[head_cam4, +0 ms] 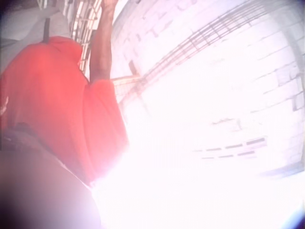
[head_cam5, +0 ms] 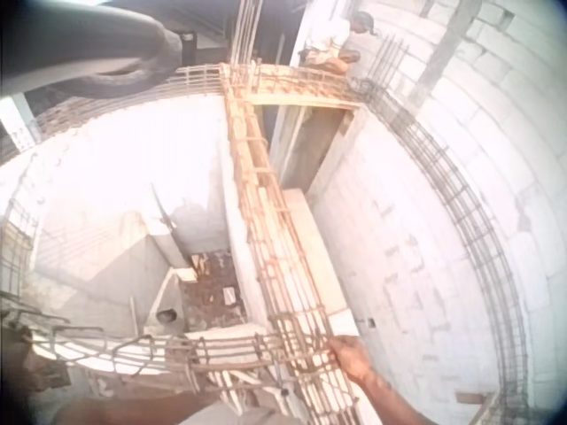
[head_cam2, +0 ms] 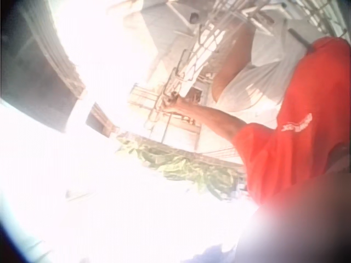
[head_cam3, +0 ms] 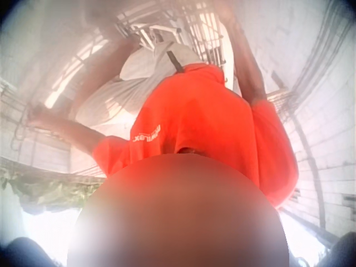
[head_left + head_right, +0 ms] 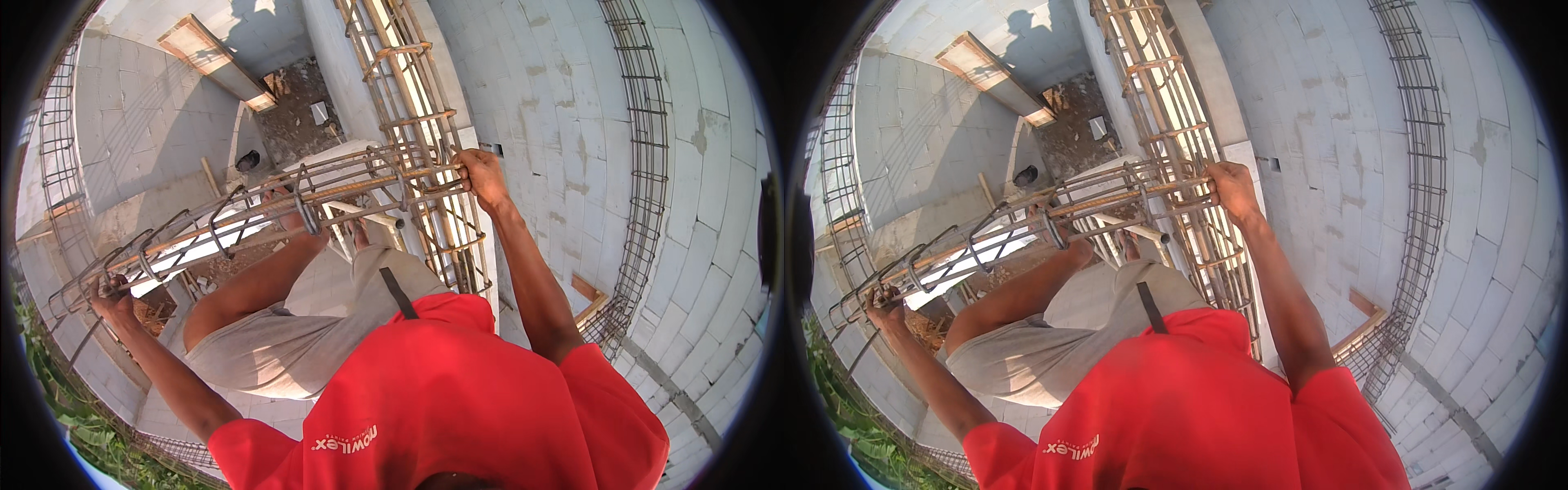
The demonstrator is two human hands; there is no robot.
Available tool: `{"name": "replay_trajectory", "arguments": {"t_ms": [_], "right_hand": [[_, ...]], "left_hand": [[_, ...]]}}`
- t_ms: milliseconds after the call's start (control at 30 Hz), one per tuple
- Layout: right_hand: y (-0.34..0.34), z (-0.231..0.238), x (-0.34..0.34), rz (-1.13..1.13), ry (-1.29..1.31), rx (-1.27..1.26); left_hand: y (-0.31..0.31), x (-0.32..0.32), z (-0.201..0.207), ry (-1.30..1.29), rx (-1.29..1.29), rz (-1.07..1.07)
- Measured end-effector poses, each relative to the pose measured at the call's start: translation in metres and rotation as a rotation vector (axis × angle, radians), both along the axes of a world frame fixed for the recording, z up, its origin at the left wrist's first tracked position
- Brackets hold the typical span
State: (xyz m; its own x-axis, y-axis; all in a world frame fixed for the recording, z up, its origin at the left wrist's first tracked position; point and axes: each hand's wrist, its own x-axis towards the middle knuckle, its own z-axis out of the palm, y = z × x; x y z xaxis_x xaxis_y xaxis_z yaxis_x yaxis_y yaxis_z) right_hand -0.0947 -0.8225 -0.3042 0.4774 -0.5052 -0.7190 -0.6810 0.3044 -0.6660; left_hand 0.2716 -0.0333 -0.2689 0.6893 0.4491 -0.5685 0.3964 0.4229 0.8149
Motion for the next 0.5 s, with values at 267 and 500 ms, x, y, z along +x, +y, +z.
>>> {"name": "replay_trajectory", "arguments": {"t_ms": [267, 500], "right_hand": [[0.0, -0.008, -0.004, -0.013, -0.02, -0.002], [-0.002, -0.006, -0.005, -0.009, 0.009, 0.0]], "left_hand": [[0.074, 0.074, -0.019, 0.135, -0.172, 0.29], [0.105, 0.075, -0.041, -0.068, 0.058, 0.261]]}}
